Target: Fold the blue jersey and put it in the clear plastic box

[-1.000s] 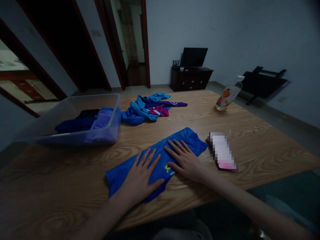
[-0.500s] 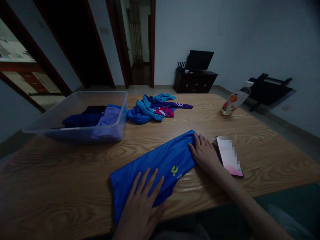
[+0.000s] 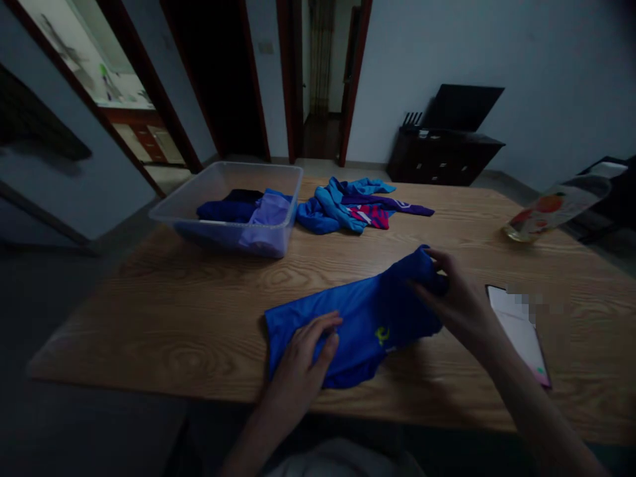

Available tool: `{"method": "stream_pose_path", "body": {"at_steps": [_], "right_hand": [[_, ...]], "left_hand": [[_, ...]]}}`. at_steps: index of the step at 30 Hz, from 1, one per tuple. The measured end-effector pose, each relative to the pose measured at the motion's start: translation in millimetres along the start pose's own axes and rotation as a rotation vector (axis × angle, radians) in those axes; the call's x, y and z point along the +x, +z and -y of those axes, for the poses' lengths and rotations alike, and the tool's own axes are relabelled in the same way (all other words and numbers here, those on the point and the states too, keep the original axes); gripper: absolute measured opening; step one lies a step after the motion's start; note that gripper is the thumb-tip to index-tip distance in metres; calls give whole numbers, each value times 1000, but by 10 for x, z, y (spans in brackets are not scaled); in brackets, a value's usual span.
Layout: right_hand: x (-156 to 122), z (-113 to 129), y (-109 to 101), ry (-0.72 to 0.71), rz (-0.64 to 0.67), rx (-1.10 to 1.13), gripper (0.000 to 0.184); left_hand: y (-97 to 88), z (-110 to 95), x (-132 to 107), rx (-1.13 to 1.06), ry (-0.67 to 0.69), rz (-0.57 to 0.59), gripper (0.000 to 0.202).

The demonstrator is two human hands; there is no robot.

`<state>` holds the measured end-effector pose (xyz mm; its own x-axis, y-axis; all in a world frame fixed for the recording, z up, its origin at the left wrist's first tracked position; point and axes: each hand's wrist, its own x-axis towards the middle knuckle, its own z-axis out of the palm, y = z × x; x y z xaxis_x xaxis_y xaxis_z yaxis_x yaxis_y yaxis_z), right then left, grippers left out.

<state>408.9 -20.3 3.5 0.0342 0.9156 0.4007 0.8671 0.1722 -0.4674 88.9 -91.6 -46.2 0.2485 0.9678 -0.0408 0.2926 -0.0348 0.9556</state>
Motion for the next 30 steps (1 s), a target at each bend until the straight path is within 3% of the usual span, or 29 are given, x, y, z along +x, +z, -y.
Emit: {"method": "stream_pose_path", "body": {"at_steps": [3, 5, 8, 11, 14, 17, 20, 22, 25, 27, 30], "right_hand": [[-186, 735, 196, -172, 48, -10, 56], [-372, 1193, 418, -336, 146, 25, 62], [-654, 1659, 784, -522, 238, 67, 61], [-881, 1825, 1024, -571, 269, 80, 52], [-1048, 1796, 1027, -625, 287, 142, 49], [-1126, 1615, 849, -641, 333, 238, 38], [-1101, 1238, 654, -488, 209, 108, 27], [-1056, 926, 581, -339, 94, -100, 27], [-1007, 569, 593, -207, 53, -307, 38], [-995, 492, 664, -187, 73, -279, 39], [-977, 561, 764, -165, 99, -66, 34]], "left_hand": [[-157, -106, 122, -466, -189, 25, 70], [-281, -130, 165, -569, -220, 4, 82], [-446, -73, 159, -408, -180, -158, 74], [-555, 87, 121, -197, -100, -262, 71], [-617, 245, 79, 128, 12, -361, 68], [-657, 282, 20, 556, 102, -421, 57], [-634, 207, -34, 878, 244, -358, 47], [-543, 158, -53, 967, 358, -241, 46], [-295, 156, -59, 1038, 478, -78, 48], [-122, 191, -47, 1067, 493, -50, 53], [28, 218, 12, 1053, 464, -4, 60]]}}
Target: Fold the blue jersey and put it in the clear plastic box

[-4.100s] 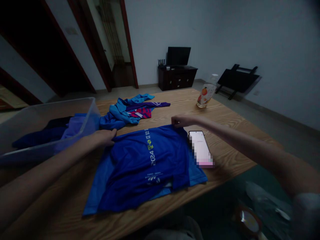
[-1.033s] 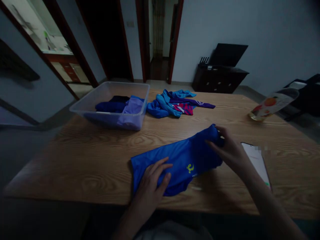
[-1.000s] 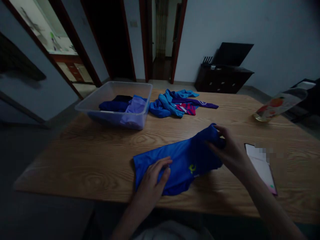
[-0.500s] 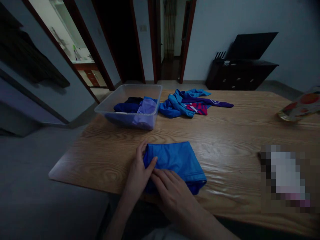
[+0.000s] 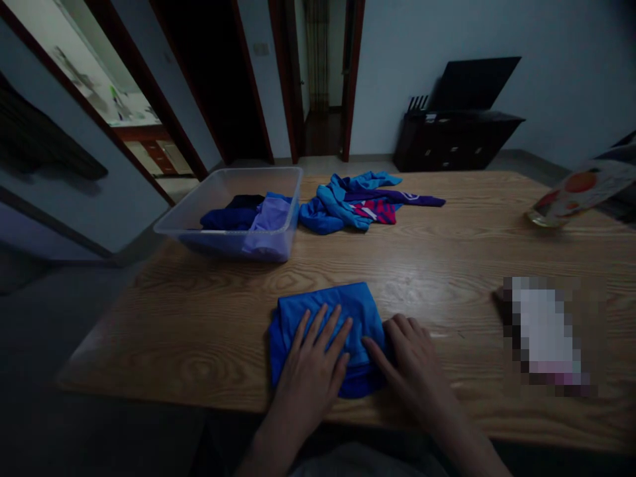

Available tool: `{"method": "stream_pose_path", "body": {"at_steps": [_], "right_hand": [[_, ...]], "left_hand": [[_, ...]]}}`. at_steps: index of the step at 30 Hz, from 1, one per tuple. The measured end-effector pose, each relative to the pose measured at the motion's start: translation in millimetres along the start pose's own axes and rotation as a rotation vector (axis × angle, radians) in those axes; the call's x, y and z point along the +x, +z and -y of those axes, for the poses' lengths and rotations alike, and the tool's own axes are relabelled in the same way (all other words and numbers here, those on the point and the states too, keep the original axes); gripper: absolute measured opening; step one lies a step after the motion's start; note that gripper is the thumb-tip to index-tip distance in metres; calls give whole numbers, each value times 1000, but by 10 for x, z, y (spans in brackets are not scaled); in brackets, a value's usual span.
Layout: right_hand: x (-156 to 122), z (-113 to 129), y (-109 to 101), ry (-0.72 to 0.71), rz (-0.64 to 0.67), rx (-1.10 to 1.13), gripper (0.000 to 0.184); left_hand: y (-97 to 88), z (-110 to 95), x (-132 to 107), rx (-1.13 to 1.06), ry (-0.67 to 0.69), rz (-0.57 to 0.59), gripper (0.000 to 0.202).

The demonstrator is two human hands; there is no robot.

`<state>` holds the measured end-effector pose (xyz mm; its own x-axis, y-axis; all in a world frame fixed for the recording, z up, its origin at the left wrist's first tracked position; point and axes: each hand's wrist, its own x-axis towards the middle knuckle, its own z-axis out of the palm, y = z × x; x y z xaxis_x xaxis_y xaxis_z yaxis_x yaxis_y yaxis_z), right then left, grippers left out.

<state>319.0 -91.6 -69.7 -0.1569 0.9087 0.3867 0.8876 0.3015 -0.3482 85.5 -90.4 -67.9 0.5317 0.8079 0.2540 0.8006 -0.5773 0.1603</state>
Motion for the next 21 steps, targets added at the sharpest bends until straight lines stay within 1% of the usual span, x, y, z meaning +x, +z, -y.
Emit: {"method": "stream_pose_path", "body": {"at_steps": [2, 3, 5, 7, 8, 10, 12, 13, 14, 15, 17, 19, 20, 21], "right_hand": [[31, 47, -12, 22, 10, 153, 30], [39, 45, -47, 56, 18, 218, 29], [29, -23, -172, 165, 20, 306, 30], [-19, -143, -340, 272, -16, 346, 34], [-51, -202, -425, 319, -41, 354, 36], [-114, -278, -571, 392, -99, 348, 38], [-152, -262, -652, 425, -156, 303, 34], [-157, -218, -662, 408, -179, 268, 31], [-153, -153, -653, 360, -202, 229, 27], [-142, -72, -628, 289, -214, 196, 23], [-112, 108, -544, 86, -195, 155, 17], [-93, 271, -437, -134, -134, 148, 20], [-97, 333, -381, -223, -98, 153, 22], [-110, 376, -327, -290, -60, 159, 24]], "left_hand": [[5, -10, 92, -68, 6, 41, 59], [-8, -16, 153, -121, 16, 63, 58], [-47, -61, 299, -273, 40, 123, 58], [-88, -164, 447, -490, 37, 180, 58], [-107, -231, 511, -618, -1, 209, 58], [-138, -360, 609, -899, -130, 280, 59], [-156, -433, 667, -1174, -256, 344, 61], [-160, -438, 684, -1291, -300, 353, 62], [-162, -421, 694, -1389, -332, 342, 64], [-163, -386, 697, -1468, -370, 308, 66], [-164, -283, 675, -1574, -471, 218, 70], [-158, -173, 614, -1604, -580, 146, 74], [-148, -126, 572, -1576, -618, 112, 75], [-132, -88, 526, -1506, -627, 76, 77]]}}
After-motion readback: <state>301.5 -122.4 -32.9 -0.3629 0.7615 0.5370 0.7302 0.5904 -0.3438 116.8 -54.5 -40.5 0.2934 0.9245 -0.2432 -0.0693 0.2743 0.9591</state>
